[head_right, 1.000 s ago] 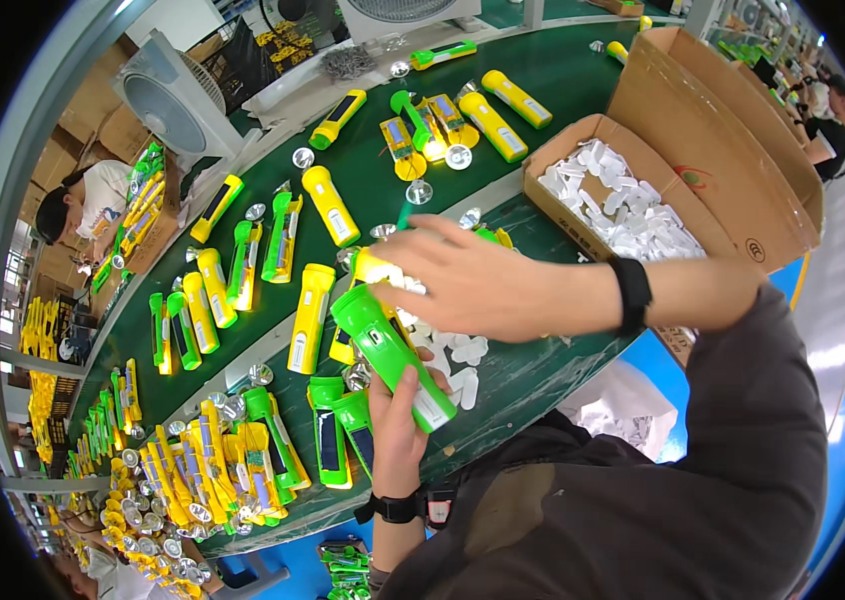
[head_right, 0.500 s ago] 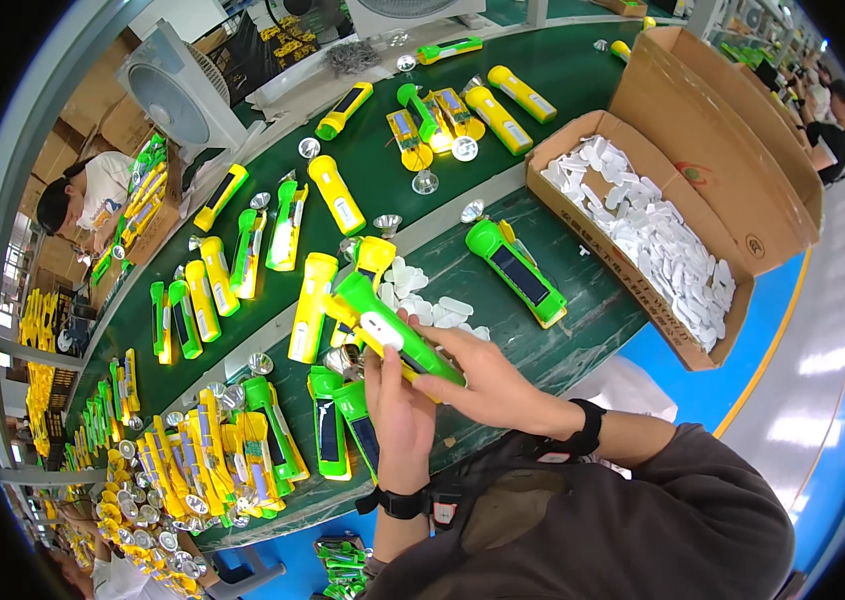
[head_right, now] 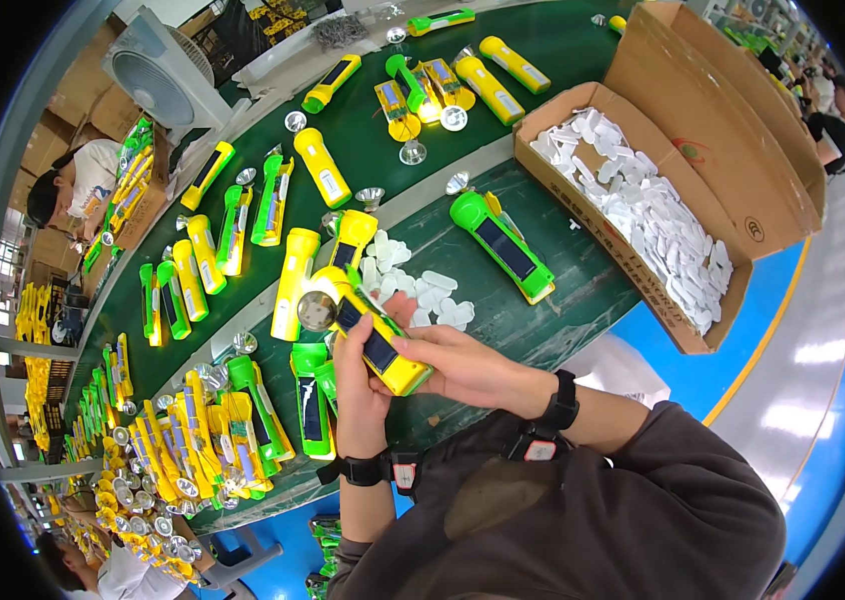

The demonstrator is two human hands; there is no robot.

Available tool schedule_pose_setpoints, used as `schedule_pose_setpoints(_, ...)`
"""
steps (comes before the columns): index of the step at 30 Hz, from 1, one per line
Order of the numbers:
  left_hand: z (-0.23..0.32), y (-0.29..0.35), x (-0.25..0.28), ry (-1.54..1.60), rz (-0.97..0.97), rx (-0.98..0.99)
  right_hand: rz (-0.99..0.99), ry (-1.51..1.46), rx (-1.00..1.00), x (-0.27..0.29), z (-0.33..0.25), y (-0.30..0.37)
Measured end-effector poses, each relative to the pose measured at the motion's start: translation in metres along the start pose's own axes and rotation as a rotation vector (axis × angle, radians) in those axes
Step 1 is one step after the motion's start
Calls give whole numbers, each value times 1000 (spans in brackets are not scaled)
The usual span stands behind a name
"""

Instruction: Assembling internal components into flashlight bodies on a production line.

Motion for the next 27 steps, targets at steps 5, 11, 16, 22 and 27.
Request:
schedule_pose_setpoints(5,-4,5,13,-35,199,-47,150,1194,163,10,-61,8)
schedule_pose_setpoints(11,-19,13,-8,-207,35,155,-59,1566,548,-31,-99,-23)
schedule_pose_setpoints(16,-20,23,-12,-198,-5,136,-13,1377,484,-12,-100,-43)
schedule_pose_setpoints(22,-21,29,-17,-33,-135,83,60,925,285,19,-88,-68)
schedule_pose_setpoints(27,-34,29,-15,-40,-311,172,-31,1131,-53,-1,-94,-70)
Point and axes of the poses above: each hand's wrist, its own y-axis away from the middle knuckle, its own x-axis out of the back of the hand, z = x × y, the point moved 5 cm from there along -y, towards the middle knuckle, and after that the axes turned 14 degrees about -z, right-handed, at the moved point
